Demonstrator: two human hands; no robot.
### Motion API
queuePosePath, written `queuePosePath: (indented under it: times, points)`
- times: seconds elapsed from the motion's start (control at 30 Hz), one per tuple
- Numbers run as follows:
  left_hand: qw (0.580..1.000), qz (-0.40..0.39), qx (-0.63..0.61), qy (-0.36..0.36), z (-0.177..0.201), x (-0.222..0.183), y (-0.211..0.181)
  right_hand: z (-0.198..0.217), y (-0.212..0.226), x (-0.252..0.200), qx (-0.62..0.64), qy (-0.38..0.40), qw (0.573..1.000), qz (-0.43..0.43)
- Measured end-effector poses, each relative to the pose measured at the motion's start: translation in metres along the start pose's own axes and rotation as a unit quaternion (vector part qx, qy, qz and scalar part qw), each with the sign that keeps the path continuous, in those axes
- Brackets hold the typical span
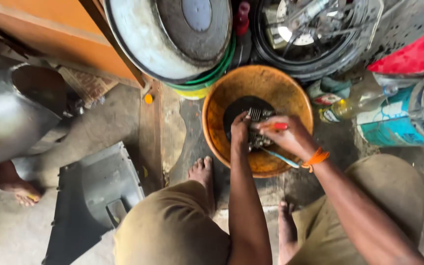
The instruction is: Cleaning a motorcycle engine cylinder head with a brush and solvent in a bowl.
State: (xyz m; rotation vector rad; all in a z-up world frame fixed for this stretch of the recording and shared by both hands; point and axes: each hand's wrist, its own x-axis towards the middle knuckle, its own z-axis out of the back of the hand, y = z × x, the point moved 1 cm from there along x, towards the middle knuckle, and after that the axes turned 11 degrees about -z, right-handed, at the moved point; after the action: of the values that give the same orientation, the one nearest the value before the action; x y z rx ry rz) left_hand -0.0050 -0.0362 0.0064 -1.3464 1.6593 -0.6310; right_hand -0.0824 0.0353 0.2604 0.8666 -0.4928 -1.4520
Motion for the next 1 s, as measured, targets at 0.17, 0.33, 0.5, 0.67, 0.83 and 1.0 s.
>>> queuePosePath:
  times: [0.17,0.33,0.5,0.67,0.83,1.0]
  points:
    - [0.999,-0.043,0.012,0.026,0.011,-0.005,0.038,-0.003,-0.004,0.002,-0.083,-0.021,0.992,-0.091]
    - [0.997,-0.07,0.034,0.028,0.002,-0.025,0.011,0.005,-0.006,-0.001,-0.074,-0.124,0.987,0.075]
    - [0.994,-0.094,0.057,-0.007,0.004,0.002,-0.001,0.007,-0.024,0.01,0.094,-0.047,0.981,-0.161]
    - [0.997,-0.072,0.033,0.01,0.022,-0.007,0.034,-0.004,0.008,-0.004,0.014,-0.062,0.989,-0.133]
    - [0.999,-0.036,0.041,-0.003,0.01,-0.034,-0.02,-0.007,-0.022,-0.004,0.01,-0.126,0.991,-0.045]
    - [0.999,-0.001,0.033,-0.017,0.001,-0.015,-0.029,0.004,-0.044,0.009,0.2,-0.049,0.96,-0.188]
